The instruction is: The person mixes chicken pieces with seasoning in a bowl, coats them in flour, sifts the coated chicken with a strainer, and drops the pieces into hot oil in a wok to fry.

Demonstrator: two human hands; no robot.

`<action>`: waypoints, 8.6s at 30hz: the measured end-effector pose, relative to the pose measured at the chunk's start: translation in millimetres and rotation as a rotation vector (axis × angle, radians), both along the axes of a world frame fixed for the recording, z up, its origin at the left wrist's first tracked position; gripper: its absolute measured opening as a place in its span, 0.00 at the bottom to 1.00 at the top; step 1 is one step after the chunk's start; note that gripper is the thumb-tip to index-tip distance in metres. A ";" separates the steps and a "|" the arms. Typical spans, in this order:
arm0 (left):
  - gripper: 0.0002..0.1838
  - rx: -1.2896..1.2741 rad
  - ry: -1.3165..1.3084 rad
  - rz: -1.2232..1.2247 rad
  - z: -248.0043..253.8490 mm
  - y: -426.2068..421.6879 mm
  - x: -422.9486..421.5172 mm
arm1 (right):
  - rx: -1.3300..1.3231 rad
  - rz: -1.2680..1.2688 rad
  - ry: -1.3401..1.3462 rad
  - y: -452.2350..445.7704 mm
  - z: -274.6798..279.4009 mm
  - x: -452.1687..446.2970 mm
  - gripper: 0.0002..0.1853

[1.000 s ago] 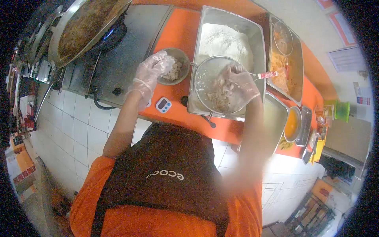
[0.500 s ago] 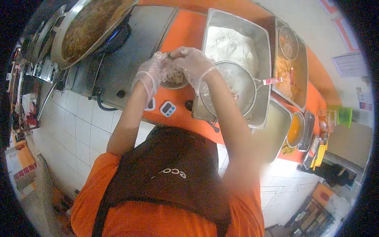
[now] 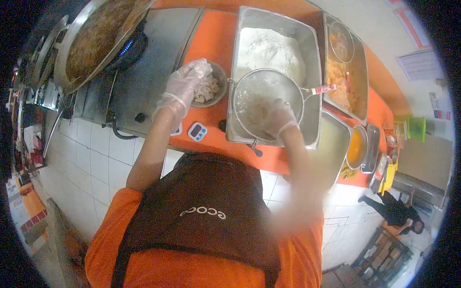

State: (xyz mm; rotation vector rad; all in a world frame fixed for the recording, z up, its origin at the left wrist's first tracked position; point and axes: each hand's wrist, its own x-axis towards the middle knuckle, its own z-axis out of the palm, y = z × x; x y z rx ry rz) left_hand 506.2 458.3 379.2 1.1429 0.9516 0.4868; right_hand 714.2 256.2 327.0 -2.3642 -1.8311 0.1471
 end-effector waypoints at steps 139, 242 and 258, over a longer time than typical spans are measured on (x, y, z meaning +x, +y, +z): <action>0.27 0.555 0.618 -0.605 -20.2 -57.0 -6.4 | 0.164 -0.213 0.480 -4.7 48.2 7.3 0.10; 0.18 -0.290 0.095 0.313 -95.2 -15.1 -77.7 | 0.312 -0.226 0.633 -11.2 124.4 -1.8 0.11; 0.12 0.075 0.292 0.092 -149.8 48.4 -64.0 | 0.448 -0.265 0.181 -54.7 -89.1 -123.2 0.12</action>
